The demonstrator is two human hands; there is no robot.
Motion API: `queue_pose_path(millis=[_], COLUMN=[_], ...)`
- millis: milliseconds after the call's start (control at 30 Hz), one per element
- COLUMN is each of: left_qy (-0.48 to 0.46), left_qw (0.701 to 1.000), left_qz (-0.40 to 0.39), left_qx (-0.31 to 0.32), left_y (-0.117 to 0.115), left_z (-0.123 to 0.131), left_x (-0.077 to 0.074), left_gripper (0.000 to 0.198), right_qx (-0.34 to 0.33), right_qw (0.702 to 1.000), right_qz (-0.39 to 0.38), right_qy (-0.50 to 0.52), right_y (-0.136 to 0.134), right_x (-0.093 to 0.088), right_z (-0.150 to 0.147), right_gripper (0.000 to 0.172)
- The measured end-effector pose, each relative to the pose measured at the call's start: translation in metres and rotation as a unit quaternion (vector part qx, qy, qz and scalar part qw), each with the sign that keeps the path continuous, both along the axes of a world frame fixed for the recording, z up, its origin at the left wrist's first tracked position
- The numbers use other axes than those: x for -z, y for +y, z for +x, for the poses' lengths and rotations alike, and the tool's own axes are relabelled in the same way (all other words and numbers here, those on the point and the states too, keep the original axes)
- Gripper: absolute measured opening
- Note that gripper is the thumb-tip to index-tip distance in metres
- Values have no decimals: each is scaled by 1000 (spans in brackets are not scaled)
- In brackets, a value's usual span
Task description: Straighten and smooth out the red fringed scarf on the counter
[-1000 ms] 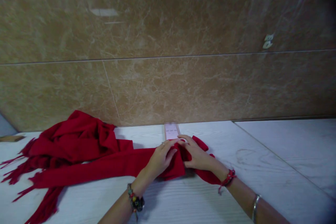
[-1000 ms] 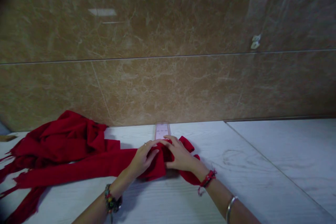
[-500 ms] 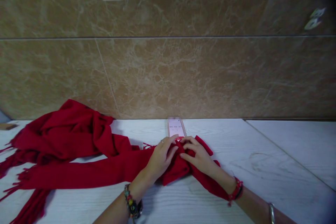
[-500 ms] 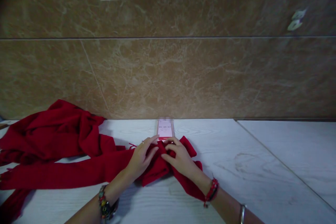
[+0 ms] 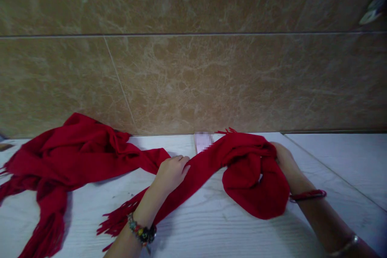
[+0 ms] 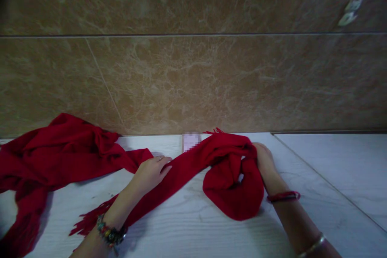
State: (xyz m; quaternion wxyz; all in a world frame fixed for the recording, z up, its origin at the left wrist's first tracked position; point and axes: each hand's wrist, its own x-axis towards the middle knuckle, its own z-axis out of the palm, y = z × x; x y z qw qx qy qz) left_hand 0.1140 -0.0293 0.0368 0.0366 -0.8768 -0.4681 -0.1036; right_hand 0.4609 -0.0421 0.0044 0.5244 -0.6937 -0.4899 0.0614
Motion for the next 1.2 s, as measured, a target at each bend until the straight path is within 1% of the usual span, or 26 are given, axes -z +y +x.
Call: queue_pose_path(millis=[67, 100, 133, 167, 200, 233, 300, 333, 400, 467, 500, 567, 633, 667, 700, 767, 800, 833, 900, 967, 1033, 1067, 1100, 1133, 1167, 1200], left_qy=[22, 26, 29, 33, 40, 49, 63, 66, 61, 43, 32, 17, 11, 9, 4, -15, -31, -52, -100, -148, -175, -182, -182, -161, -138, -127], left_qw=[1000, 1000, 999, 999, 996, 992, 981, 973, 953, 928, 920, 922, 933, 937, 939, 942, 943, 942, 933, 912, 891, 881, 877, 890, 893, 882], left_qz=[0, 3, 0, -10, -27, -46, -70, -71, -62, -68, -78, -93, -89, -83, -77, -59, -36, -1, 104, 215, 295, 312, 306, 264, 219, 172], left_qx=[4, -4, -19, -40, -69, -103, -170, -207, -292, -365, -383, -377, -349, -340, -335, -330, -329, -330, -330, -315, -298, -305, -322, -334, -368, -421], left_y=[0, 0, 1, 2, 3, 4, 7, 9, 11, 12, 12, 11, 12, 12, 13, 15, 17, 18, 19, 20, 21, 22, 24, 26, 28, 30], left_z=[2, 1, 0, -2, -5, -9, -19, -25, -35, -42, -44, -47, -48, -50, -52, -59, -65, -73, -96, -126, -161, -179, -196, -212, -225, -235], left_x=[0, -1, -1, -2, -2, -2, -2, -2, -1, -1, -1, 0, 1, 1, 0, -4, -9, -16, -35, -57, -74, -78, -79, -77, -72, -64], left_gripper=[22, 24, 27, 31, 34, 35, 31, 29, 34, 45, 50, 55, 54, 54, 56, 58, 58, 57, 54, 52, 52, 53, 53, 52, 49, 51], right_qx=[36, 35, 14, -38, -118, -192, -268, -287, -307, -317, -314, -290, -272, -279, -304, -372, -415, -454, -506, -526, -525, -521, -515, -509, -507, -506], right_qw=[998, 996, 990, 979, 962, 940, 901, 888, 876, 882, 890, 910, 917, 911, 899, 869, 848, 829, 800, 795, 809, 818, 826, 832, 834, 835], right_qz=[39, 69, 95, 107, 93, 57, -12, -39, -65, -62, -53, -23, 6, 14, 13, 8, -5, -21, -51, -54, -44, -40, -38, -38, -36, -35], right_qy=[-27, -55, -105, -167, -227, -277, -340, -357, -365, -343, -326, -296, -293, -302, -315, -327, -329, -327, -319, -298, -261, -242, -226, -216, -213, -214], right_y=[-3, -4, -7, -9, -12, -16, -22, -24, -27, -28, -28, -24, -17, -12, -7, 3, 7, 11, 18, 24, 33, 38, 43, 49, 54, 60], right_x=[-5, -8, -12, -15, -18, -19, -19, -17, -15, -17, -20, -30, -42, -46, -49, -49, -46, -42, -32, -24, -24, -25, -28, -31, -33, -34], right_z=[-8, -16, -26, -37, -48, -58, -74, -78, -80, -78, -78, -85, -104, -118, -134, -171, -190, -208, -241, -269, -293, -305, -317, -329, -342, -354], right_gripper=[29, 34, 38, 40, 41, 42, 44, 43, 37, 33, 32, 31, 30, 30, 30, 34, 40, 50, 68, 79, 86, 88, 90, 91, 93, 94])
